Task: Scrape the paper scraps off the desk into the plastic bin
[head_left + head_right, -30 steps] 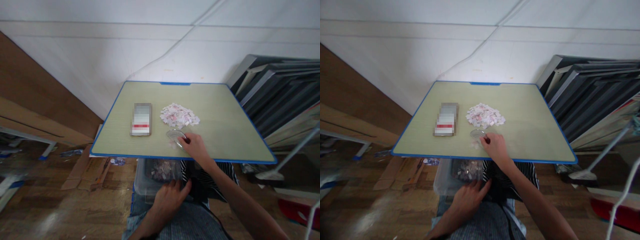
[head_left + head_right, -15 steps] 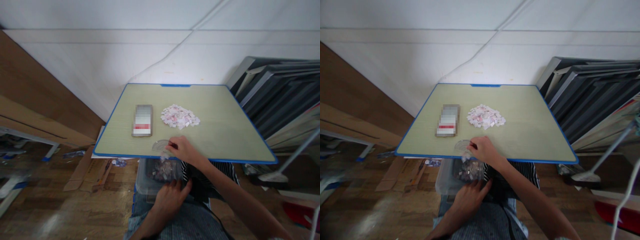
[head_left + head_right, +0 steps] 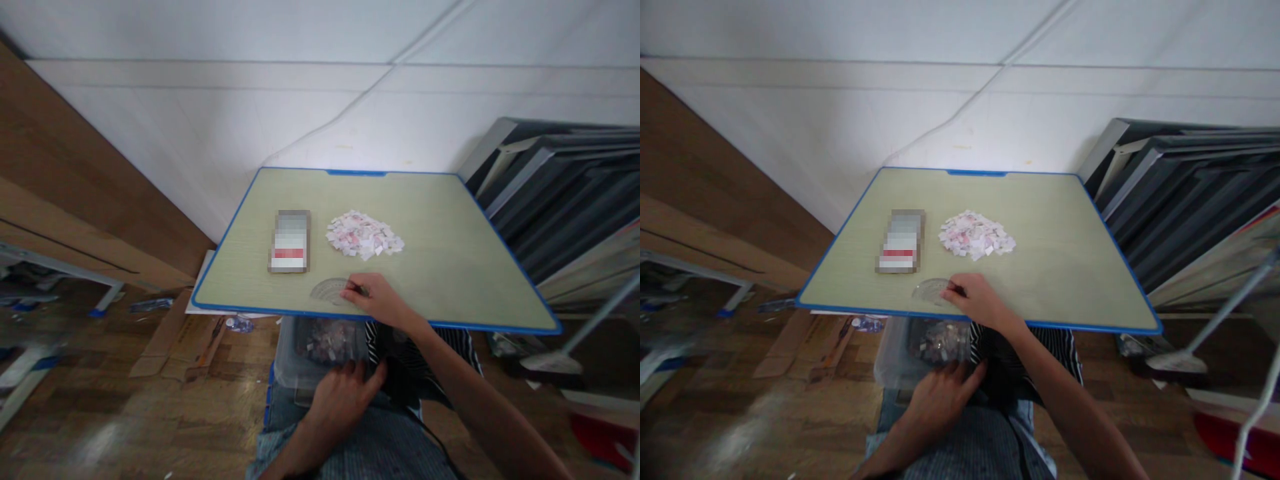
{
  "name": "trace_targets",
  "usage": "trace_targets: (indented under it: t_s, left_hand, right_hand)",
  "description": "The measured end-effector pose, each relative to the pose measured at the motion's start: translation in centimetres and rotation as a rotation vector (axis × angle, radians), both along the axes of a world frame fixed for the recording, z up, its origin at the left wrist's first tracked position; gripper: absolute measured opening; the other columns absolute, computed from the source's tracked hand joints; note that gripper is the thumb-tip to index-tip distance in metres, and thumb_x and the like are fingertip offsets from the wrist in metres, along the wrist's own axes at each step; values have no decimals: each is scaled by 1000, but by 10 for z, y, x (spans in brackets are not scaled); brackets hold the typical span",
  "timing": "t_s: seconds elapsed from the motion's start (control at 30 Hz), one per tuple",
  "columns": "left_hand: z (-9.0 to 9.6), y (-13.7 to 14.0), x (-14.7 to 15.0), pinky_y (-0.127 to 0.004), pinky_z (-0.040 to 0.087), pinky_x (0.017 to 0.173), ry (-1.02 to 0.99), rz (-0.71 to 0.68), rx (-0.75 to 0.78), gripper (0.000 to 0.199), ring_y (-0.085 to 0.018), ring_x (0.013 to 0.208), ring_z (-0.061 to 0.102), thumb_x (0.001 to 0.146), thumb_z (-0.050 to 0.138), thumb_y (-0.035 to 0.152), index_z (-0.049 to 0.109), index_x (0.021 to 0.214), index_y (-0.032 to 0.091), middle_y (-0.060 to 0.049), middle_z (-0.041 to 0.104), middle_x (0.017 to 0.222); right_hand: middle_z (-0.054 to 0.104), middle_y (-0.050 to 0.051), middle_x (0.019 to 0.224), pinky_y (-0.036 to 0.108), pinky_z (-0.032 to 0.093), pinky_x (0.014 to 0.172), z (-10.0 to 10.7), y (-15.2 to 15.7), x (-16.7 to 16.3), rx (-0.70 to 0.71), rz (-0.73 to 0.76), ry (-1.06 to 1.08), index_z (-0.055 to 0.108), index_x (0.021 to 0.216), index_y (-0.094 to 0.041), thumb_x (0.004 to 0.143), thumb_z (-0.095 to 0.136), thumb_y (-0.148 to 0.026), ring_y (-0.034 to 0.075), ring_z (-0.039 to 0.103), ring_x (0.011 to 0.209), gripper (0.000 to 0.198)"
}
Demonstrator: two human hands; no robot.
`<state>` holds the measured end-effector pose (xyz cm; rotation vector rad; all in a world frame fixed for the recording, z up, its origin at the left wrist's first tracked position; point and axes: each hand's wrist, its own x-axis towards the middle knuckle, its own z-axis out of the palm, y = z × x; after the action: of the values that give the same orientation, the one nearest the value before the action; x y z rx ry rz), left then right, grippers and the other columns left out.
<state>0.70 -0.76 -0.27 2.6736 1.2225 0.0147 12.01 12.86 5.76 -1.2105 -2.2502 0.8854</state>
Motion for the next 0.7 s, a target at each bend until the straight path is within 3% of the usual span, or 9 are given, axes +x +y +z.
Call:
trace_targets:
  t_s: [0.27,0.37,0.57,0.63,0.7]
  left_hand:
    - [1,3,2,-26,46,51,21,-20,-29,45,-19,71,59,86,41,17,28,129,18,-6,59,87]
    - [1,2,2,-26,45,51,27,-15,-26,45,-19,71,58,86,40,16,28,129,19,-6,58,87]
    - [1,1,1,-26,45,52,12,2,-12,42,-19,72,58,86,41,16,31,127,20,-6,59,88]
    - [1,0,1,-26,45,51,12,2,-10,42,-18,71,58,86,41,17,31,127,19,-6,59,87]
    - [1,0,1,-25,45,51,15,0,-12,43,-18,71,58,86,41,17,30,128,19,-5,59,86]
  right_hand:
    - [45,-2,52,21,28,51,-1,7,41,15,-167,-134,48,55,-14,78,48,-27,9,41,52,26]
    - [45,-2,53,22,28,52,-3,0,37,15,-113,-149,49,56,-14,79,48,-27,9,41,52,26]
    - [52,0,62,22,34,57,8,-11,29,38,140,-126,50,62,-15,82,49,-26,10,46,59,22]
    - [53,0,63,21,36,56,11,-7,41,21,132,-73,51,66,-16,83,47,-28,10,48,59,21]
    - [56,1,62,22,38,56,10,5,60,44,8,22,53,67,-16,84,45,-30,10,51,58,23]
